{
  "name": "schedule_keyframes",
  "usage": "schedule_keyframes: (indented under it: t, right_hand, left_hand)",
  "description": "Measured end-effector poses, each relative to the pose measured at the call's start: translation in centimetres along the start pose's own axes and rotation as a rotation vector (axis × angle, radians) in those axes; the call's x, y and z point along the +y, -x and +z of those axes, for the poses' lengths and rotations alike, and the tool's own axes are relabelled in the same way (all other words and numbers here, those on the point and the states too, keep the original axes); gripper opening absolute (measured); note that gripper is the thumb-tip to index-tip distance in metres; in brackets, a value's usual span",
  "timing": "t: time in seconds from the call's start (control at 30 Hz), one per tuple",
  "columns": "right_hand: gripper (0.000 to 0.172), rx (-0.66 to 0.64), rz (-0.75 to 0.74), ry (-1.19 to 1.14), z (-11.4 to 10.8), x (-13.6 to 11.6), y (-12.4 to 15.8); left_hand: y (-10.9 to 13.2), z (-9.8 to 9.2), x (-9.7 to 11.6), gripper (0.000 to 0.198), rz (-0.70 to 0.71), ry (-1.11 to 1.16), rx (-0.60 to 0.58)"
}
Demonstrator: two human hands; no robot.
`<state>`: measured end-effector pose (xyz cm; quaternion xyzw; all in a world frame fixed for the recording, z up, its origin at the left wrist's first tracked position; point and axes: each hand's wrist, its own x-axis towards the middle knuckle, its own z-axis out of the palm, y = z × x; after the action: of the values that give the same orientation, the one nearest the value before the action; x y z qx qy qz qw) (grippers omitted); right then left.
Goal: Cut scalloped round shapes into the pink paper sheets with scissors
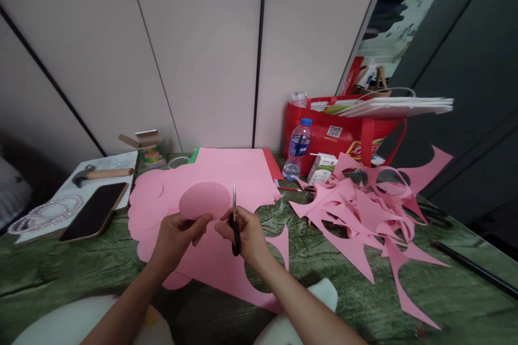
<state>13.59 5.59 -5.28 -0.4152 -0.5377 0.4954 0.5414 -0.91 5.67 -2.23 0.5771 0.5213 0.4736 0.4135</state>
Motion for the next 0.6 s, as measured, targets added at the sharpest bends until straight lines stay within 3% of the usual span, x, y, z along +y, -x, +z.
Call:
schedule_keyframes:
  t: [0.1,0.2,0.33,0.5,0.6]
  right_hand:
    - [0.025,0.003,0.021,-0.025,0.0,0.7,-0.2]
    - [0.03,0.076,0.069,-0.057,-0.2,0.8,-0.4]
    - [0.036,0.231,0.113,-0.083,-1.3,-0.2,-1.0]
    - [0.036,0.401,0.222,-0.133,-4.0,-1.2,-1.8]
    - [0.038,0.412,0.368,-0.197,-5.4,-1.5,-2.2]
  left_hand:
    - [-0.4,-0.1,-0.4,0.031,-0.04,0.126,0.027]
    - [-1.3,-0.7,-1.3,0.028,-0.14,0.378,0.205]
    - [-2.7,-1.8,-2.5,0.024,-0.197,0.459,0.388]
    - [-2.9,-2.1,-2.5,0.035,-0.236,0.422,0.363]
    - [-2.4,-1.9,-2.0,0.043,-0.302,0.347,0.286]
